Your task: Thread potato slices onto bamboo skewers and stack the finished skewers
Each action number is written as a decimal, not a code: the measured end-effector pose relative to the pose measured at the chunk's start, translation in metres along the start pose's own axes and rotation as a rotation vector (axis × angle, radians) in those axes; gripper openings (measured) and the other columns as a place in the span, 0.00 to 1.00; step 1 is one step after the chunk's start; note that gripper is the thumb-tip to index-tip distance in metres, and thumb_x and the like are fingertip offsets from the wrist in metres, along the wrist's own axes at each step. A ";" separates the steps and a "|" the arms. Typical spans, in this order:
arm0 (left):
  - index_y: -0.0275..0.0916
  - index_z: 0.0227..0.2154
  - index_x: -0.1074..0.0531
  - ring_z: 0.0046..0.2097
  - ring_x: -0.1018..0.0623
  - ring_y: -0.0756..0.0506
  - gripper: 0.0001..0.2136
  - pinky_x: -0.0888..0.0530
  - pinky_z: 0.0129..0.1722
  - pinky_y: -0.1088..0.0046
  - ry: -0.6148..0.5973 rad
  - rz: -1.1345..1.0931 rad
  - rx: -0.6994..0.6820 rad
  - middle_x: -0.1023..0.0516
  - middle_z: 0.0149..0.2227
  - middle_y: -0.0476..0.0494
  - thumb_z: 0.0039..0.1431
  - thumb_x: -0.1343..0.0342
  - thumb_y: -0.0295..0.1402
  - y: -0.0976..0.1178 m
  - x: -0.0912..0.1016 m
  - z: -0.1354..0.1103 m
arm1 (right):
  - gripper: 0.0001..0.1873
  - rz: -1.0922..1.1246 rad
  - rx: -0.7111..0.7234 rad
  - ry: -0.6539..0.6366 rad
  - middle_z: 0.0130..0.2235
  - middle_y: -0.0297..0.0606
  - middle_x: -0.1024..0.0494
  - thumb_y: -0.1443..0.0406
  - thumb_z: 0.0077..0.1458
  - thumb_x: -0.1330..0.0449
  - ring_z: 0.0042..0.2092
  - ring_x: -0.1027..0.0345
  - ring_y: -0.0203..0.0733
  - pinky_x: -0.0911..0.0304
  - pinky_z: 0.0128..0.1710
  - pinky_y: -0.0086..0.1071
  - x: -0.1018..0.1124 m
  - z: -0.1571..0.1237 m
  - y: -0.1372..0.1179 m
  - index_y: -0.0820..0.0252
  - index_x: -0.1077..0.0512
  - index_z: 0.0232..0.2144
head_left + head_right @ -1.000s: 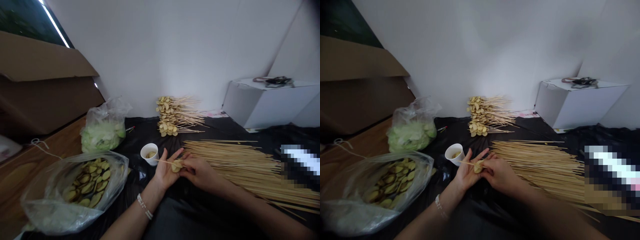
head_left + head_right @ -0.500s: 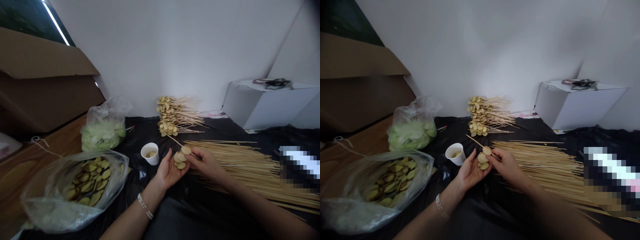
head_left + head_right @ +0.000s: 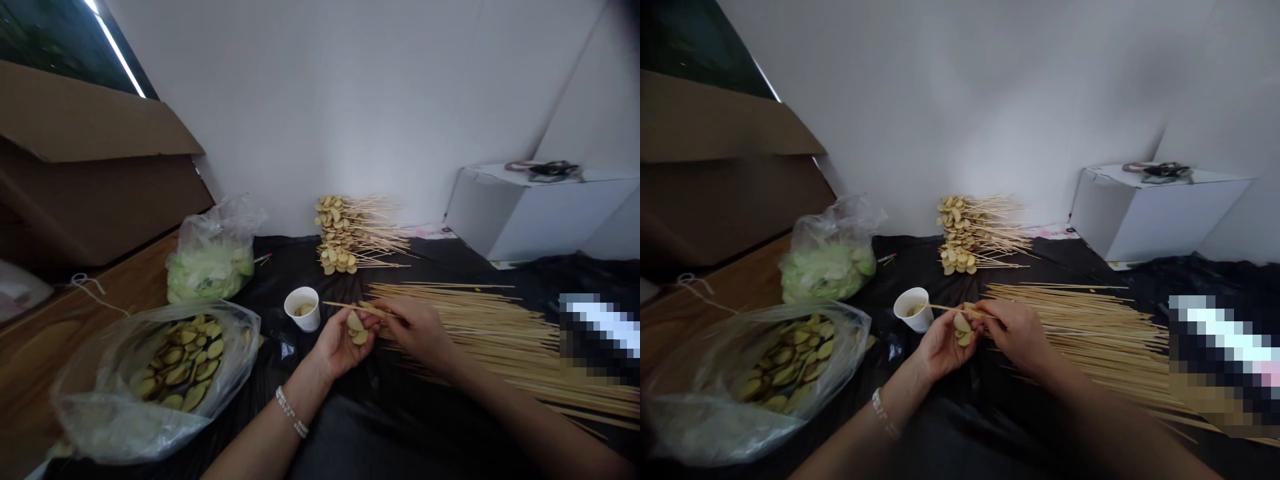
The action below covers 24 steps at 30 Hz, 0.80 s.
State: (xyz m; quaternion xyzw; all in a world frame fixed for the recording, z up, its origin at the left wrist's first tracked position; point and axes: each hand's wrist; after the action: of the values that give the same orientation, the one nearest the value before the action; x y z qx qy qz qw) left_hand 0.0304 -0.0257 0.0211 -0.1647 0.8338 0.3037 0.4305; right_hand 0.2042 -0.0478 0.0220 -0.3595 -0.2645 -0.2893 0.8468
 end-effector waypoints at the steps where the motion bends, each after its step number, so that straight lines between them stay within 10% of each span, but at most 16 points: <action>1: 0.31 0.32 0.28 0.33 0.22 0.47 0.11 0.27 0.30 0.76 -0.004 0.003 -0.002 0.22 0.30 0.38 0.59 0.48 0.36 0.001 -0.001 -0.001 | 0.14 -0.016 0.021 -0.005 0.41 0.41 0.20 0.67 0.59 0.50 0.41 0.27 0.41 0.34 0.41 0.33 0.000 -0.001 0.001 0.58 0.25 0.41; 24: 0.34 0.37 0.28 0.35 0.21 0.49 0.06 0.25 0.28 0.82 0.162 -0.015 -0.289 0.23 0.36 0.42 0.56 0.44 0.23 0.010 0.010 0.010 | 0.21 0.130 -0.220 -0.379 0.24 0.34 0.26 0.53 0.60 0.51 0.28 0.36 0.37 0.43 0.29 0.29 0.055 0.024 0.037 0.59 0.24 0.32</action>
State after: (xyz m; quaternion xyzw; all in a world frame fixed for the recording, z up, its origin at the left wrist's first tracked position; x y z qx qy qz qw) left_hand 0.0257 -0.0116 0.0123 -0.2551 0.8121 0.4032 0.3360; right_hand 0.2619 -0.0245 0.0563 -0.5138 -0.3622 -0.1884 0.7545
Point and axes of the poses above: each hand's wrist, its own z-axis towards the middle knuckle, its own x-axis out of the back of the hand, y = z × x
